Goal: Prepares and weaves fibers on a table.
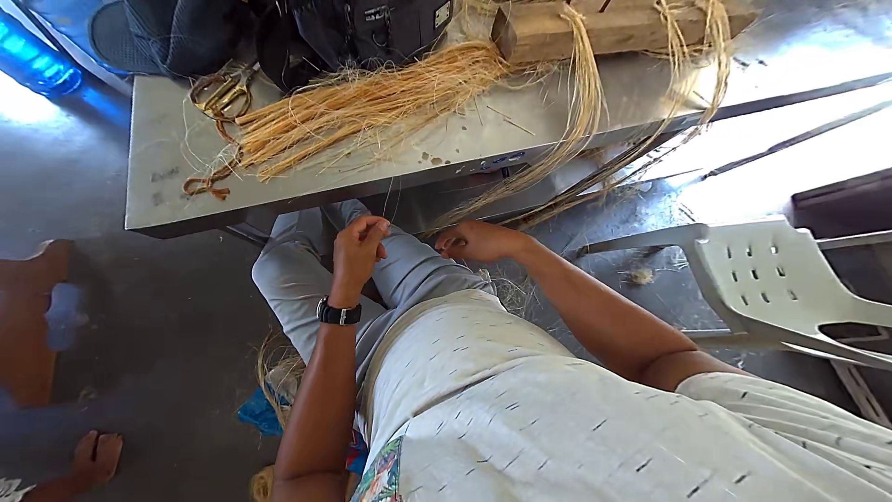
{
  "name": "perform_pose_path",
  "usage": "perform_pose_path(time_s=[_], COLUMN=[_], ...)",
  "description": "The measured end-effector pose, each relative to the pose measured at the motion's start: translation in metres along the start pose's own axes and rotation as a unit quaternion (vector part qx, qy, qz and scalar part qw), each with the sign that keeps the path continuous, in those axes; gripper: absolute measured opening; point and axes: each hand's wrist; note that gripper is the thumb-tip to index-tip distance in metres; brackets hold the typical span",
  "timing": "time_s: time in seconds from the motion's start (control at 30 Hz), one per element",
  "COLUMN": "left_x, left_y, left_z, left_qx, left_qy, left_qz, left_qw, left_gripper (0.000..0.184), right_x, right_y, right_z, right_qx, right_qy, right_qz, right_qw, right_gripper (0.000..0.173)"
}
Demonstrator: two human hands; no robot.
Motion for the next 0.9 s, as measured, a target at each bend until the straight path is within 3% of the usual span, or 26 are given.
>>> perform_pose_path(time_s=[0.17, 0.3, 0.5, 0.57, 0.67, 0.77, 0.83, 0.9], left_x=[0.007, 0.0, -0.05, -0.065, -0.077, -0.075, -0.063, -0.051], left_y=[-0.025, -0.06, -0.114, -0.122, -0.123, -0.111, -0.103, -0.099], left_z=[-0.042, -0.103, -0.191, -0.194, -0.179, -0.155, -0.145, -0.146], left_qx=[-0.012, -0.034, -0.031, -0.008, 0.046, 0.126, 0.161, 0.159], left_qy=[-0.05, -0.042, -0.061, -0.058, -0.034, 0.028, 0.07, 0.109], left_qz=[0.01, 0.021, 0.197, 0.225, 0.206, 0.169, 0.133, 0.082], left_qw=[0.999, 0.998, 0.978, 0.973, 0.977, 0.977, 0.975, 0.978], left_gripper=[0.02, 0.021, 0.019, 0.018, 0.019, 0.02, 0.022, 0.021], right_x=[0.023, 0.036, 0.075, 0.095, 0.132, 0.158, 0.164, 0.161], right_y=[-0.008, -0.015, -0.033, -0.038, -0.043, -0.038, -0.033, -0.031], right_z=[-0.016, -0.029, -0.037, -0.032, -0.008, 0.015, 0.018, 0.012], right_qx=[-0.019, -0.048, -0.01, 0.028, 0.092, 0.163, 0.175, 0.144], right_qy=[0.065, 0.118, 0.215, 0.253, 0.333, 0.466, 0.547, 0.576], right_qz=[-0.072, -0.115, -0.205, -0.236, -0.237, -0.22, -0.218, -0.223], right_qw=[0.995, 0.985, 0.955, 0.938, 0.908, 0.842, 0.789, 0.773], right_gripper=[0.022, 0.02, 0.022, 0.024, 0.031, 0.038, 0.037, 0.035])
Point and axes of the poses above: each hand's wrist, its own y-axis towards the middle knuckle, its own z-axis out of the palm, x = y × z, and after that the axes turned 7 degrees about z, right-handed
